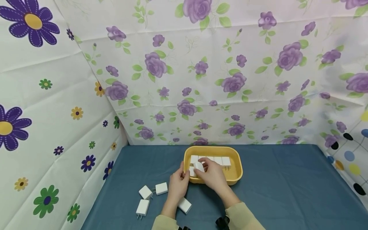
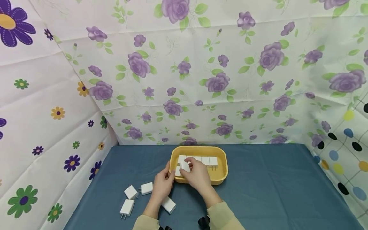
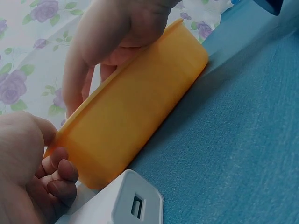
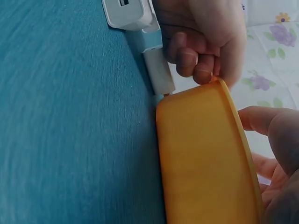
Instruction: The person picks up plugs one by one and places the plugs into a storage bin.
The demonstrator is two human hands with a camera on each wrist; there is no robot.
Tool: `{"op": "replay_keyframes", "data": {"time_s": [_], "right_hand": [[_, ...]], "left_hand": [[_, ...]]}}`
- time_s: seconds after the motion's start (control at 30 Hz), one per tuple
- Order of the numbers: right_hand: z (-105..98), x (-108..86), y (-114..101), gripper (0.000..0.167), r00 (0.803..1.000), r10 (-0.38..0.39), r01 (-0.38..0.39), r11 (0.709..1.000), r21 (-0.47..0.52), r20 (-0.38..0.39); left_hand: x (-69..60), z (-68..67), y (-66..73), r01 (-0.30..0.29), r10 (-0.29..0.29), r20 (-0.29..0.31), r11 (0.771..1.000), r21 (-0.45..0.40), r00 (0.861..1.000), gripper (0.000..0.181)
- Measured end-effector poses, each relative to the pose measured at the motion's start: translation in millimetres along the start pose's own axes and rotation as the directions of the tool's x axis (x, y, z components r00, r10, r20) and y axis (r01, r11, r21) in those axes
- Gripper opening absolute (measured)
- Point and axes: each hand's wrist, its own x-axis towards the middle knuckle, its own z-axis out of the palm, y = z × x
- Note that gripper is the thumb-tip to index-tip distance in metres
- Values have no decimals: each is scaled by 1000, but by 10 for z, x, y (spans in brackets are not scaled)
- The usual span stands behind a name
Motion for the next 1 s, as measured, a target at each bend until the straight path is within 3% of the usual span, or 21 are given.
{"op": "replay_keyframes", "data": {"time_s": [0.33, 0.77, 1.0], "right_hand": [[51, 3, -31, 36, 999, -8, 13, 992, -127, 43], [65, 14, -24, 39, 997, 73, -73, 976, -204, -10], [66, 45, -47, 41, 993, 116, -108, 968, -227, 22]], "left_hand": [[15, -19, -5, -19, 19, -7, 1000, 11, 1000, 54], [6, 7, 4, -8, 7, 11, 1000, 10, 1000, 56], [7, 0, -2, 4, -4, 9, 1000, 11, 1000, 57]]}}
